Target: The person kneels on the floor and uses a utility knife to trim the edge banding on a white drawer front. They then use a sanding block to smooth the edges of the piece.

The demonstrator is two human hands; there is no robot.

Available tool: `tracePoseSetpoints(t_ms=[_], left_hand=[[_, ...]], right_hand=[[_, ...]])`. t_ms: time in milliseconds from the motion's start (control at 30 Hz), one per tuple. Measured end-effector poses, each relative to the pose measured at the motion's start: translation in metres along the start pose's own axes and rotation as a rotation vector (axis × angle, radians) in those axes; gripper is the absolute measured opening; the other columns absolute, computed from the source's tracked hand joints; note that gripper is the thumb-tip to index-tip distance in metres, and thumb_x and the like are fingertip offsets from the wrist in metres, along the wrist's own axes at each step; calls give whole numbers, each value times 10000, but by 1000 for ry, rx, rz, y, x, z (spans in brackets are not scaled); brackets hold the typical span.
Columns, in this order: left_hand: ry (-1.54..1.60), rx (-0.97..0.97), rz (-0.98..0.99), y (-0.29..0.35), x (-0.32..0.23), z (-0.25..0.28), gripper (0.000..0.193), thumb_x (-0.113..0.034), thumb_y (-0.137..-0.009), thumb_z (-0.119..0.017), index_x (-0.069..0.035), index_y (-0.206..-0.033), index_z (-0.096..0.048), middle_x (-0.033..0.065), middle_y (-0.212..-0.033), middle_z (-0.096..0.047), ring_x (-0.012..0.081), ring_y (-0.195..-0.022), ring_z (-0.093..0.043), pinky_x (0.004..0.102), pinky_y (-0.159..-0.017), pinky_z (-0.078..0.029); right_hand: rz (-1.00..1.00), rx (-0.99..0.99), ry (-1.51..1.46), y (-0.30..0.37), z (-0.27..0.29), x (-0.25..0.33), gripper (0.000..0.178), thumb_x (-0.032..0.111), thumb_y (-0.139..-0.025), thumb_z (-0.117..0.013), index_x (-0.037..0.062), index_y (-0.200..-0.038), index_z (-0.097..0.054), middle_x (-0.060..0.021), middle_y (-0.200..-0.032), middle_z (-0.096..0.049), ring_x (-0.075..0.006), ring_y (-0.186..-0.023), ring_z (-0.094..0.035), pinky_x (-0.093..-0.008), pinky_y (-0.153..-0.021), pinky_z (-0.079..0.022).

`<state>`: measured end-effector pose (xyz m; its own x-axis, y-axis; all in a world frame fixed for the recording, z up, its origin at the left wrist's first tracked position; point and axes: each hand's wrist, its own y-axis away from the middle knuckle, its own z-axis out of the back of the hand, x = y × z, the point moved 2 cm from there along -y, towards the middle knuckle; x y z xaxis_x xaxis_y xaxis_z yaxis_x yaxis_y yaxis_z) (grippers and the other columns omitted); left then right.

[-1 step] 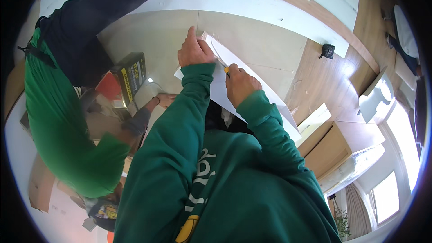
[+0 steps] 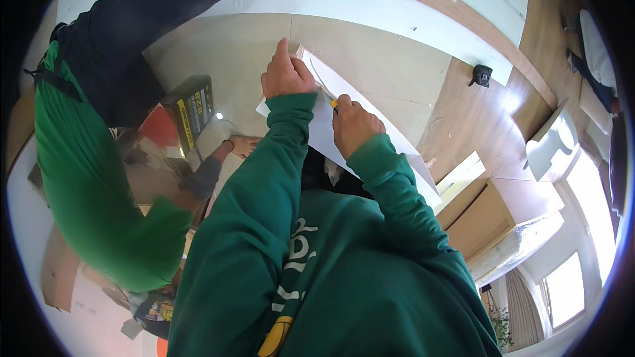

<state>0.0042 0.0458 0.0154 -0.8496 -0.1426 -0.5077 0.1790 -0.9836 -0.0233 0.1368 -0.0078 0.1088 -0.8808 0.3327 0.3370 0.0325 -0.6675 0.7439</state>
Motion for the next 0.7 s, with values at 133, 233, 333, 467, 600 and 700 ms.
tracePoseSetpoints(t_ms=[133, 233, 333, 467, 600, 700], left_hand=[[-11, -11, -48, -5, -1, -5, 301, -95, -894, -550, -64, -1186, -620, 87, -874, -676, 306, -795, -640, 456, -691, -469], [-53, -14, -91, -8, -4, 0, 266, -79, -887, -576, -62, -1142, -650, 71, -869, -680, 300, -790, -646, 440, -684, -481], [-60, 1, -100, -5, -3, -1, 258, -71, -884, -582, -71, -1131, -654, 52, -871, -670, 285, -794, -638, 431, -685, -475], [-67, 20, -96, -7, -4, -2, 285, -58, -878, -573, -80, -1153, -646, 33, -884, -669, 267, -816, -637, 420, -696, -474], [-69, 50, -96, -5, -5, 0, 324, -47, -876, -558, -86, -1189, -628, 18, -895, -670, 262, -826, -635, 418, -705, -472], [-91, 71, -82, -7, -5, 1, 338, -43, -875, -550, -90, -1203, -621, 11, -902, -670, 260, -825, -633, 415, -703, -470]], right_hand=[[-63, 77, 53, -5, 3, -1, 150, 112, -925, -522, 7, -1025, -486, -199, -942, -652, -402, -807, -693, -494, -717, -557], [-82, 140, 73, -6, 7, 0, 194, 94, -889, -575, 2, -1028, -477, -203, -943, -650, -402, -812, -694, -478, -723, -564], [-77, 176, 91, -6, 10, 2, 302, 61, -815, -664, -2, -1035, -467, -208, -946, -650, -397, -820, -697, -466, -725, -569], [-89, 227, 152, -9, 13, 4, 441, 22, -723, -752, -4, -1048, -455, -212, -942, -650, -389, -827, -699, -451, -728, -576], [-103, 248, 166, -9, 17, 7, 337, 45, -798, -692, -4, -1039, -461, -214, -936, -652, -384, -832, -703, -445, -734, -581], [-110, 247, 167, -13, 20, 10, 261, 57, -846, -641, -5, -1030, -467, -213, -924, -660, -380, -828, -706, -447, -729, -583]])
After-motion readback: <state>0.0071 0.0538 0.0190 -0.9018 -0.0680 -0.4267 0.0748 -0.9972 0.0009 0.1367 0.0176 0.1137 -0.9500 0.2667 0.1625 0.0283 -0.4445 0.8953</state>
